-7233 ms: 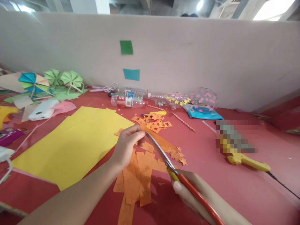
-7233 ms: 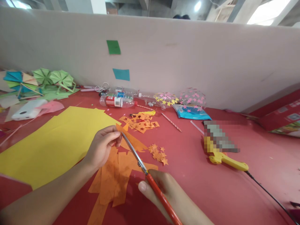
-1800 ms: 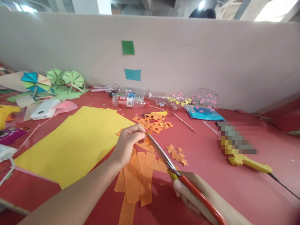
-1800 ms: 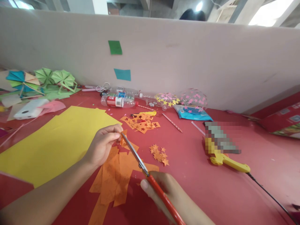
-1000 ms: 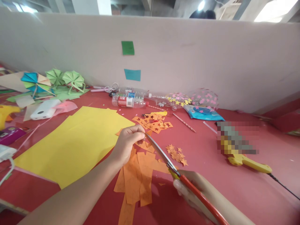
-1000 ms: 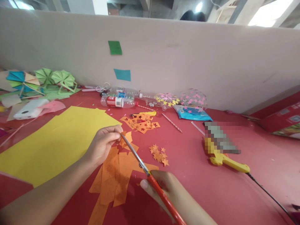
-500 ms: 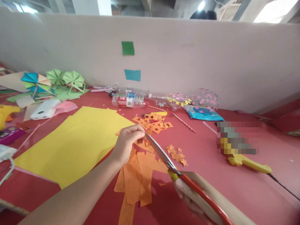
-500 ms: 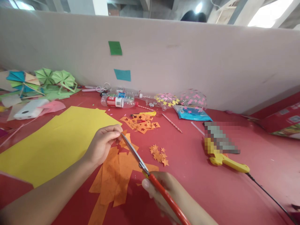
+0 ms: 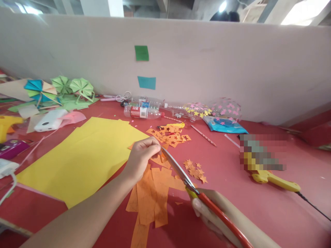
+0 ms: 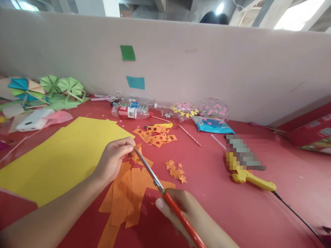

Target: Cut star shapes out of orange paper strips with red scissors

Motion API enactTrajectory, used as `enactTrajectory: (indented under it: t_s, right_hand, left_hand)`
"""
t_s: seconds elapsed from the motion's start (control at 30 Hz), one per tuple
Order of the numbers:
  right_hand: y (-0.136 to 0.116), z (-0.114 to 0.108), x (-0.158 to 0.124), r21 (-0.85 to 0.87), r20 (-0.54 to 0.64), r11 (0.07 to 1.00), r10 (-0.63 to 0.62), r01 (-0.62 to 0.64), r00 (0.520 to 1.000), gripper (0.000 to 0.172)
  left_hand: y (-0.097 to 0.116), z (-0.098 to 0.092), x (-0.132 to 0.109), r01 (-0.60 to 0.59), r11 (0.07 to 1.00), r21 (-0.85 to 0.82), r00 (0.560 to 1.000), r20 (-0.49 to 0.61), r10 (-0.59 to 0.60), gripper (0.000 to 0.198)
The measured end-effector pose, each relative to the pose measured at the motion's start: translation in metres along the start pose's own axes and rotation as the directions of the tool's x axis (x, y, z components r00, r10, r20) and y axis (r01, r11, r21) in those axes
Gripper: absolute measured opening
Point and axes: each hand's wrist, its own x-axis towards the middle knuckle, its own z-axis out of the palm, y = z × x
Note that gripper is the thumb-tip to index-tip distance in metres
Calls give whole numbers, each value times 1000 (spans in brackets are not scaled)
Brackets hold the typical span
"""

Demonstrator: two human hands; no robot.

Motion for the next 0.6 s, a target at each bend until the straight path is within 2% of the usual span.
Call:
enactTrajectory:
  t_s: [0.13, 0.33, 0.6]
  right_hand:
    - [-5, 4, -2, 3, -57, 998, 55, -55, 997, 74]
    - [-8, 8, -1, 38, -127, 998, 59, -54, 990, 74]
    - [-11, 7, -1, 53, -123, 998, 45, -38, 991, 72]
  left_hand:
    - [-1, 0, 0, 32, 999, -16, 999, 5, -32, 20]
    - [-3, -1, 1, 40, 999, -19, 999, 33, -39, 21]
    - [-2, -2, 1, 29, 999, -20, 999, 41, -28, 21]
